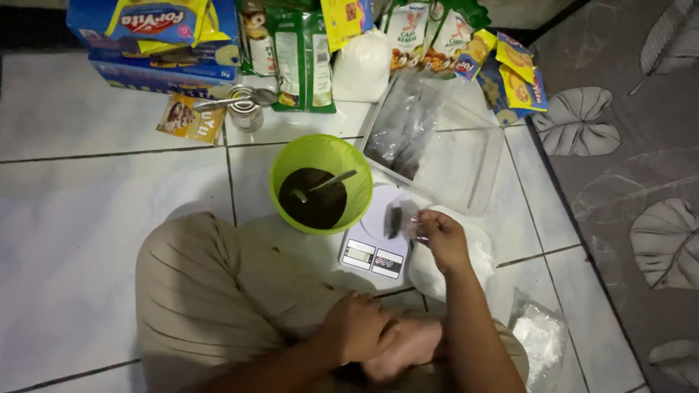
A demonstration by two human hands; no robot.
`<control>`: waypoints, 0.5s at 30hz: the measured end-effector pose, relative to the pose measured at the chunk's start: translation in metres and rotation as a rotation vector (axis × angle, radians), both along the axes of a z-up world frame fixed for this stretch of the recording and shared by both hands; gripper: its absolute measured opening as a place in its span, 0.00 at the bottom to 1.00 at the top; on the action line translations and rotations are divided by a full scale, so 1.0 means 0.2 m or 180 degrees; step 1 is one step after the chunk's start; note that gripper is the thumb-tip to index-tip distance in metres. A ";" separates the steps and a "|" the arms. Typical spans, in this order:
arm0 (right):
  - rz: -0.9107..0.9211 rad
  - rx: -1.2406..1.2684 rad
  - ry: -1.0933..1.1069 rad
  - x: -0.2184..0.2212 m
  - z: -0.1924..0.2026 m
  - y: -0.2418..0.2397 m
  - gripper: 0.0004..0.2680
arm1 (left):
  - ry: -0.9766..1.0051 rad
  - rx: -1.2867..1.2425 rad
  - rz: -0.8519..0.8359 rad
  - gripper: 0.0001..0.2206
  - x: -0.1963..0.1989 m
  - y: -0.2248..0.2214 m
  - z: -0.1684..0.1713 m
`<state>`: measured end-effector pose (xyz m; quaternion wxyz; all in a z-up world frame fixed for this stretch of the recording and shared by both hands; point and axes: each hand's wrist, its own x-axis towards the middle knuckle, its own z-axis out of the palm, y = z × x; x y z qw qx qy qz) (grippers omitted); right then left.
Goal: Scooping material from a bowl into small plastic bags and weighing them on a digital scale
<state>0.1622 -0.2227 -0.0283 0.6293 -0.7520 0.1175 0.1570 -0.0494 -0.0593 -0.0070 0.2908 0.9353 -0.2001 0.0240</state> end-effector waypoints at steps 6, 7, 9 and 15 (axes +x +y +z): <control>-0.0067 -0.0412 0.0048 0.05 -0.07 -0.02 0.08 | 0.0398 -0.0131 -0.0029 0.21 0.02 -0.01 0.00; -0.0066 -0.0400 0.0052 0.05 -0.07 -0.02 0.08 | 0.0403 -0.0119 -0.0028 0.21 0.03 0.00 0.02; -0.0307 -0.0387 0.0244 0.04 -0.07 -0.03 0.07 | 0.0478 -0.0252 -0.0036 0.16 0.04 0.02 0.08; -0.0421 -0.0653 0.0571 0.02 0.07 0.01 0.14 | 0.1017 -0.0190 -0.0115 0.15 0.07 0.03 0.15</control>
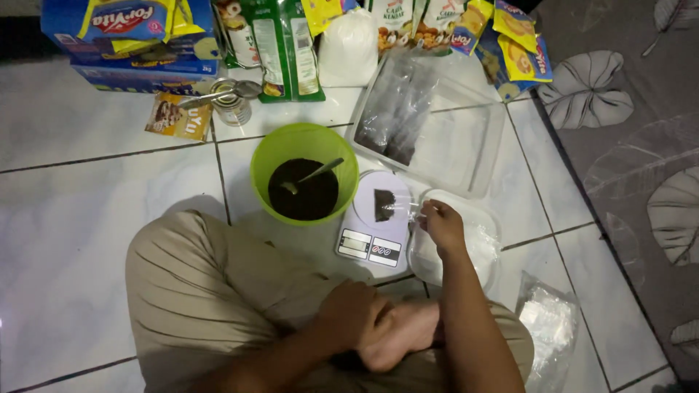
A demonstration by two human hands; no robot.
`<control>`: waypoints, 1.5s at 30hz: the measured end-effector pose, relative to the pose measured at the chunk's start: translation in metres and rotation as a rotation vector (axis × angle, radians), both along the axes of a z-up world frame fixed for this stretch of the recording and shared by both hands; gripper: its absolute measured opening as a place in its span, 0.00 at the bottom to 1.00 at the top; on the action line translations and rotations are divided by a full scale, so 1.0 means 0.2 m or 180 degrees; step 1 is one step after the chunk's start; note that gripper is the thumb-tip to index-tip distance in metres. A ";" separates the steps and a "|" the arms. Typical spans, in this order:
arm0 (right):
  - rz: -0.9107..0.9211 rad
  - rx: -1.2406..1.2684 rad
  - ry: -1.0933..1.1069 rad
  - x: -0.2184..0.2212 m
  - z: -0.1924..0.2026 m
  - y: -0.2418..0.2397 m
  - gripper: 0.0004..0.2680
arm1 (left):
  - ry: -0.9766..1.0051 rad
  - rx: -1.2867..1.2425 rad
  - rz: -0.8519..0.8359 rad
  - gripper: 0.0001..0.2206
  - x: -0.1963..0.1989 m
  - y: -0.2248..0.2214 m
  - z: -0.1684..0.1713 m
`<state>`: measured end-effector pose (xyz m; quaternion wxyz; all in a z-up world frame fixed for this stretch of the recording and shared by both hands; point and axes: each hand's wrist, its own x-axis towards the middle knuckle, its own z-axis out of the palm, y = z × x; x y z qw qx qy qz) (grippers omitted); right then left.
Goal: Scooping material from a bowl into small plastic bags and weighing them on a digital scale
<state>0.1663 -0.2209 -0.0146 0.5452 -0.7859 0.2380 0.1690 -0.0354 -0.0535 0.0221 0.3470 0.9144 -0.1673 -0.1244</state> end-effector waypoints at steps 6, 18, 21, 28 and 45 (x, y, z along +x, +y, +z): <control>0.0031 0.0064 -0.0130 0.04 -0.16 -0.07 0.10 | -0.0044 0.0317 -0.0073 0.18 0.00 -0.02 -0.04; -0.0032 0.0050 -0.0063 0.01 -0.13 -0.05 0.08 | -0.0018 0.0537 -0.0288 0.15 -0.01 -0.04 -0.14; 0.0073 -0.0027 -0.0074 0.00 -0.11 -0.04 0.11 | -0.0136 0.0524 -0.0127 0.19 -0.02 -0.06 -0.18; 0.0052 -0.0069 0.0037 -0.02 -0.03 -0.01 0.12 | 0.0283 0.0435 -0.0144 0.14 0.00 -0.03 -0.08; 0.0335 -0.0297 0.0113 -0.05 0.03 0.02 0.26 | -0.0314 0.0252 -0.0097 0.18 -0.03 -0.04 -0.17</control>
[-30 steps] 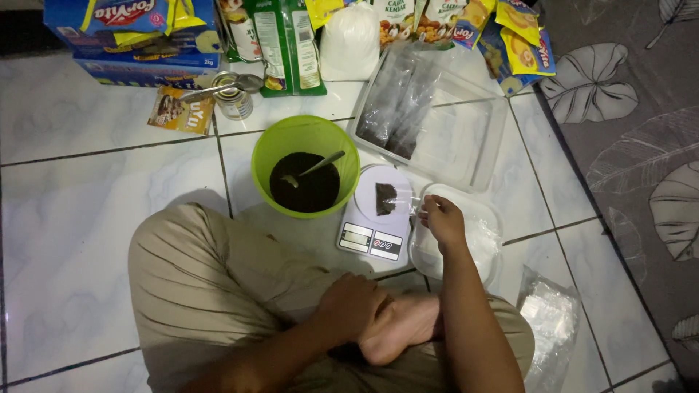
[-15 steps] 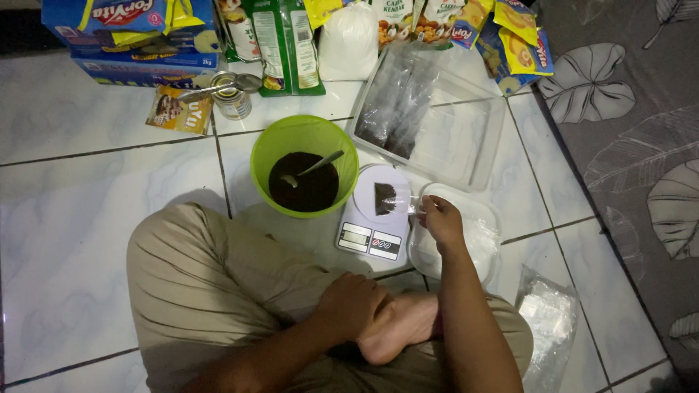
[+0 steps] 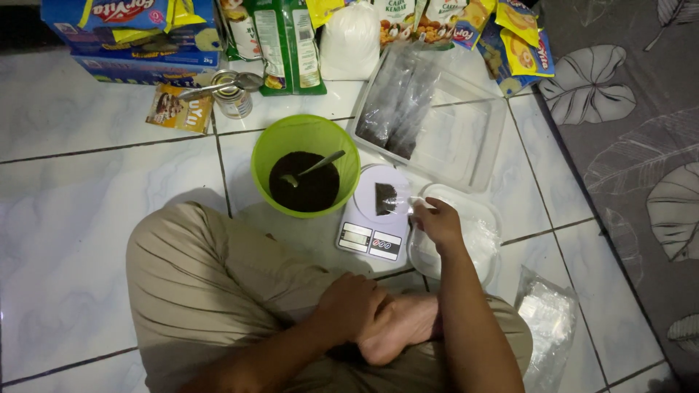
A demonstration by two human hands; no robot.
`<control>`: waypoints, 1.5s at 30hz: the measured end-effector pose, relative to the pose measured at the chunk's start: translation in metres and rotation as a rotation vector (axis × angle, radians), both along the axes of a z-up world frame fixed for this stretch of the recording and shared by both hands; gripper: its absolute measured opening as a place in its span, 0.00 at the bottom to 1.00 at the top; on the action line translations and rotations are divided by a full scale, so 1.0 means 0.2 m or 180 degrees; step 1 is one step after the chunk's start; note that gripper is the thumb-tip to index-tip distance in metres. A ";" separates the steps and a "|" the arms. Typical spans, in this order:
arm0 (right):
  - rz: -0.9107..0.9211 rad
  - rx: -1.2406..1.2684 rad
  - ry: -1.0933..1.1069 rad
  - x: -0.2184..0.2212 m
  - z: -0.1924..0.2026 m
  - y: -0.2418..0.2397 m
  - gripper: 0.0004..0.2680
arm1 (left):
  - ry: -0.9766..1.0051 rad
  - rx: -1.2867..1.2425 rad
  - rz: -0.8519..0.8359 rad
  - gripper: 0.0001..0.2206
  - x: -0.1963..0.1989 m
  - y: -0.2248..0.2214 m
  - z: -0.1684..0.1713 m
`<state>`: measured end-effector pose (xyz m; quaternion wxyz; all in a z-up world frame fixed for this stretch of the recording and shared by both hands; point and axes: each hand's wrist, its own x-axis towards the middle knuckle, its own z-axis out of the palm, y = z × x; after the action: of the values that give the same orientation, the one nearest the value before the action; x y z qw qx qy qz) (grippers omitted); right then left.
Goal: Scooping material from a bowl into small plastic bags and weighing them on a digital scale
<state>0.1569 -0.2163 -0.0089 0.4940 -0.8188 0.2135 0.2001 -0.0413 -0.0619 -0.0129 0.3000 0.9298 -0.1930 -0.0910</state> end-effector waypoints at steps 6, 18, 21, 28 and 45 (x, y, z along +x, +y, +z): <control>-0.0341 0.0597 -0.0314 0.06 -0.25 -0.08 0.19 | 0.0194 -0.0095 0.0114 0.17 0.01 0.02 0.09; 0.0835 0.0767 -0.1423 -0.22 0.43 0.04 0.04 | 0.0385 -0.2969 0.2043 0.14 0.10 0.09 0.00; 0.0958 0.1252 -0.1123 -0.30 0.62 0.16 0.05 | 0.0273 -0.3623 0.1997 0.26 0.14 0.24 0.13; 0.1357 0.1337 -0.0658 -0.30 0.74 0.46 0.11 | 0.1236 -0.5016 0.1629 0.15 0.21 0.33 0.04; 0.0488 0.2270 0.0349 -0.28 0.71 0.85 0.20 | 0.1253 -0.5073 0.2203 0.17 0.27 0.35 0.02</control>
<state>0.1005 -0.0472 0.1333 0.7197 -0.5969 0.0945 0.3419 0.0128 0.0077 -0.0098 0.8960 0.4186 0.1478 0.0080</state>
